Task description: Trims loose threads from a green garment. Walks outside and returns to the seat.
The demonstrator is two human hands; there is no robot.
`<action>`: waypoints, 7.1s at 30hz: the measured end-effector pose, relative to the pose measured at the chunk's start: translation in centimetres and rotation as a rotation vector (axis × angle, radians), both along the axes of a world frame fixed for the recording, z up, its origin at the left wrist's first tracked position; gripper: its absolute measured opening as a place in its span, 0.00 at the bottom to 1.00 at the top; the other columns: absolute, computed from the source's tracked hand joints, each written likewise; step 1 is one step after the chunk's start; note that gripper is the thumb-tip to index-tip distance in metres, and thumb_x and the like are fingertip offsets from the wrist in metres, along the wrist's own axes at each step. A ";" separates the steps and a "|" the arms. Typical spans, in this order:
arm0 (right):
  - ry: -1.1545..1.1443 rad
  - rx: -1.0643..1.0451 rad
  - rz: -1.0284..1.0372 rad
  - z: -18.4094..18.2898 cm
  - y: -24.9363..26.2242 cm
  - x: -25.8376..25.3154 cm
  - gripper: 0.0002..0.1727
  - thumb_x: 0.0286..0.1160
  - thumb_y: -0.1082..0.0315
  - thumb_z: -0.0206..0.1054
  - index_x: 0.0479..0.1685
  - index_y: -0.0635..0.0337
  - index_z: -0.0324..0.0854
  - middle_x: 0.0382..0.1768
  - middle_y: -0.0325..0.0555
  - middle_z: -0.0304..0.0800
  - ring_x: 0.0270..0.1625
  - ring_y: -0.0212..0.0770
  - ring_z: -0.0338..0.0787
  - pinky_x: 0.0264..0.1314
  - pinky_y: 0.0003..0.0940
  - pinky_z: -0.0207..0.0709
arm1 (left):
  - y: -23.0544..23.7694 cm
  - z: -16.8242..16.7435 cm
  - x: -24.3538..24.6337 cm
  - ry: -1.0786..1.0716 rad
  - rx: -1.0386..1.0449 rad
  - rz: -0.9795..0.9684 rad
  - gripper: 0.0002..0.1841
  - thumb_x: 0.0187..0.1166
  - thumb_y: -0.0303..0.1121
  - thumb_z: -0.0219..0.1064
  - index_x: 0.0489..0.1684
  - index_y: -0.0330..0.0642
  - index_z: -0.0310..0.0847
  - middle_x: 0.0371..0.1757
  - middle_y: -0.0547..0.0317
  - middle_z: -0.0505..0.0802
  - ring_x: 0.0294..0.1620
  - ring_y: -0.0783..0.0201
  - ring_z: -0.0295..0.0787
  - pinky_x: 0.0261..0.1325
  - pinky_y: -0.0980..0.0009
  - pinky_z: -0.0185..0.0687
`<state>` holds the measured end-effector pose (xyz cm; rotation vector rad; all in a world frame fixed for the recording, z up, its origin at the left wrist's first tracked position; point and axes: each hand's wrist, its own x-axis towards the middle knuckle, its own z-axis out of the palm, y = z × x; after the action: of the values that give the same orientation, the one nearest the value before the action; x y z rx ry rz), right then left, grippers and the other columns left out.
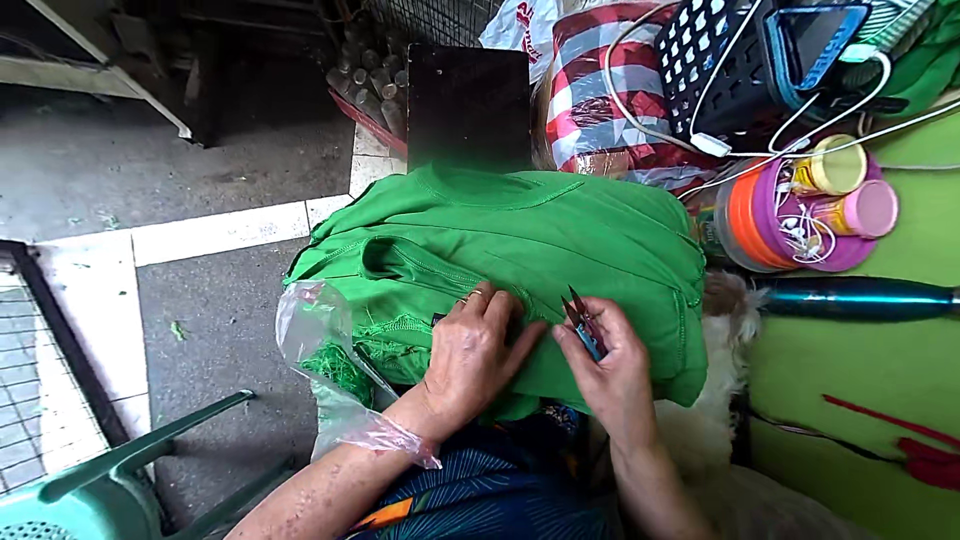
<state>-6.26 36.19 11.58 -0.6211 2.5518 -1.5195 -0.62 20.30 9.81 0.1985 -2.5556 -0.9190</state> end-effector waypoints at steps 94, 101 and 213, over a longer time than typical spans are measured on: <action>0.381 0.440 0.296 3.0 -5.8 -4.2 0.19 0.77 0.73 0.68 0.66 0.70 0.83 0.56 0.68 0.89 0.47 0.63 0.93 0.45 0.58 0.86 | -16.0 2.0 10.8 -0.274 0.157 0.183 0.10 0.82 0.31 0.65 0.49 0.34 0.88 0.48 0.45 0.91 0.40 0.55 0.90 0.47 0.54 0.88; 0.266 0.550 0.033 2.2 1.6 -5.9 0.17 0.79 0.68 0.69 0.51 0.78 0.85 0.46 0.74 0.88 0.47 0.63 0.88 0.51 0.54 0.80 | -19.2 -5.8 6.1 -0.404 0.201 0.397 0.12 0.84 0.27 0.66 0.56 0.28 0.86 0.51 0.29 0.88 0.52 0.33 0.87 0.58 0.35 0.78; 0.755 0.460 0.810 -1.2 -12.4 0.6 0.11 0.76 0.71 0.66 0.48 0.62 0.93 0.34 0.55 0.90 0.34 0.52 0.89 0.34 0.42 0.75 | -6.8 -6.9 9.9 0.284 0.333 0.322 0.08 0.78 0.27 0.66 0.33 0.32 0.87 0.37 0.50 0.90 0.40 0.70 0.86 0.48 0.82 0.81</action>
<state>-5.65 23.79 10.33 -2.0824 2.3629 -0.4394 9.25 13.48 2.91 0.5201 -2.0257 -1.1443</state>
